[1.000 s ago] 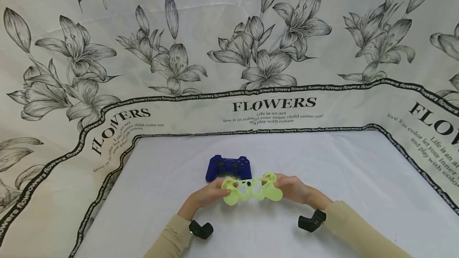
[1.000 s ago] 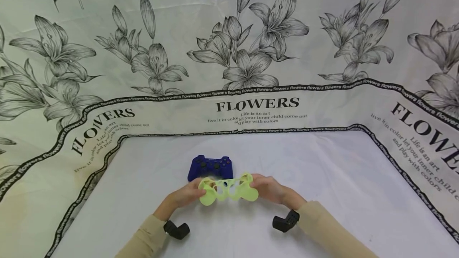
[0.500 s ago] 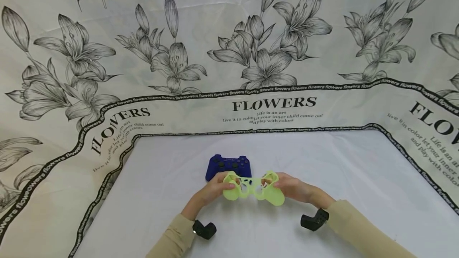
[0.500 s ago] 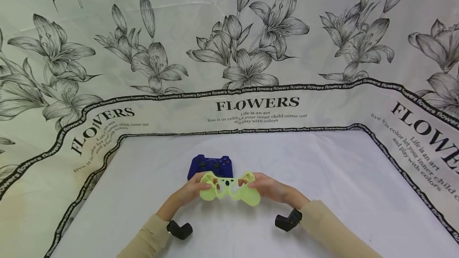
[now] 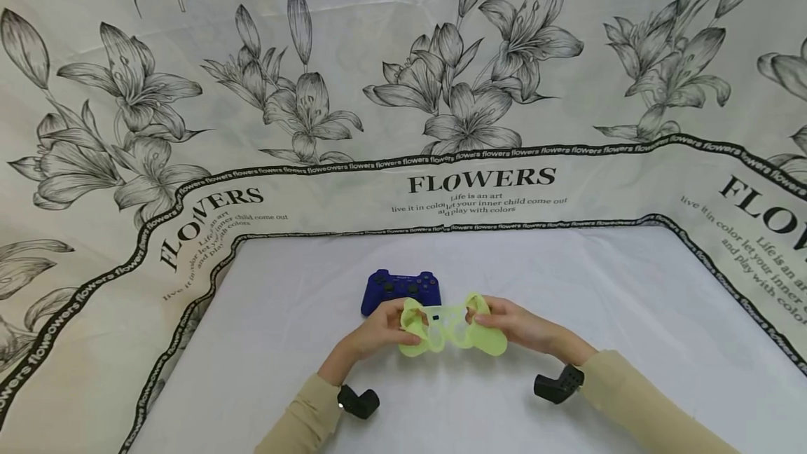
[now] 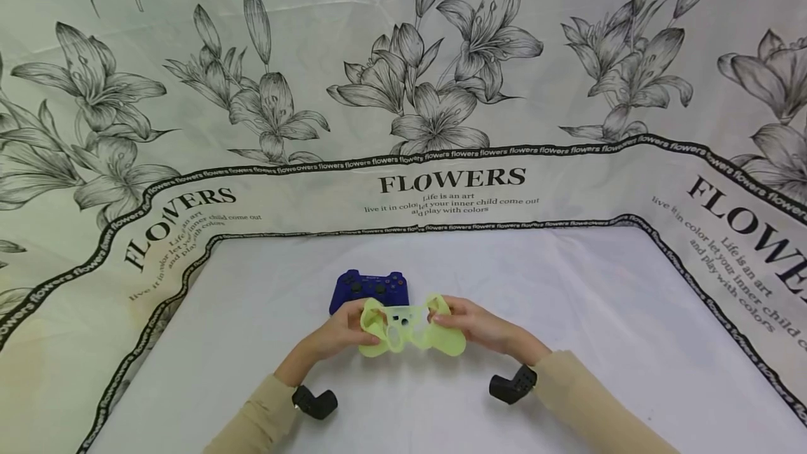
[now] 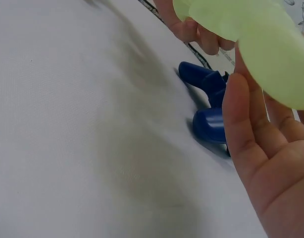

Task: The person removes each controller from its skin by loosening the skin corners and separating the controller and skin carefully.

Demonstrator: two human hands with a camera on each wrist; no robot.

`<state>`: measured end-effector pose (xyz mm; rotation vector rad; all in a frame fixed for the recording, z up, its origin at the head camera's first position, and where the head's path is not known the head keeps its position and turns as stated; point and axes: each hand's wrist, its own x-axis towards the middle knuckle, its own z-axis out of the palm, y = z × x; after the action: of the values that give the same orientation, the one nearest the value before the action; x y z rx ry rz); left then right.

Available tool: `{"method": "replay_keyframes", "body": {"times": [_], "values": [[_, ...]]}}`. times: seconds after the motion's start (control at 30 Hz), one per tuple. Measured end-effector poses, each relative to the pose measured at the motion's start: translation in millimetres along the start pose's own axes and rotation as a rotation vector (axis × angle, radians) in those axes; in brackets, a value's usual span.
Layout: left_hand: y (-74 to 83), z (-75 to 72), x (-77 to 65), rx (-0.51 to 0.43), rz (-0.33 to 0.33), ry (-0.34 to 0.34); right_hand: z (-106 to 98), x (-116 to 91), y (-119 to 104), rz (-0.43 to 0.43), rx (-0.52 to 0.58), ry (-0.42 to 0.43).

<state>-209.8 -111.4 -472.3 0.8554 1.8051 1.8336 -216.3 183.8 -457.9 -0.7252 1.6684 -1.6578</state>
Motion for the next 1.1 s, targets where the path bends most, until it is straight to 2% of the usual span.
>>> {"method": "replay_keyframes", "body": {"times": [0.17,0.4,0.53,0.73,0.9,1.1], "values": [[-0.6,-2.8,-1.2,0.021,-0.06,0.033,-5,-3,0,0.007,-0.016,0.022],[-1.0,-3.0,-3.2,-0.008,-0.104,0.017,-8,-9,2,0.048,-0.068,0.09],[-3.3,-2.3,-3.5,0.004,-0.146,0.052,-8,-11,2,0.05,-0.116,0.109],[-11.4,1.1,-2.0,0.032,-0.218,0.177,-7,-16,1,0.058,-0.209,0.235],[-17.2,7.3,1.8,0.034,-0.234,0.27,-3,-19,-1,0.049,-0.247,0.299],[-13.2,22.5,10.1,0.116,-0.214,0.564,-2,-16,-2,0.08,-0.286,0.453]]}}
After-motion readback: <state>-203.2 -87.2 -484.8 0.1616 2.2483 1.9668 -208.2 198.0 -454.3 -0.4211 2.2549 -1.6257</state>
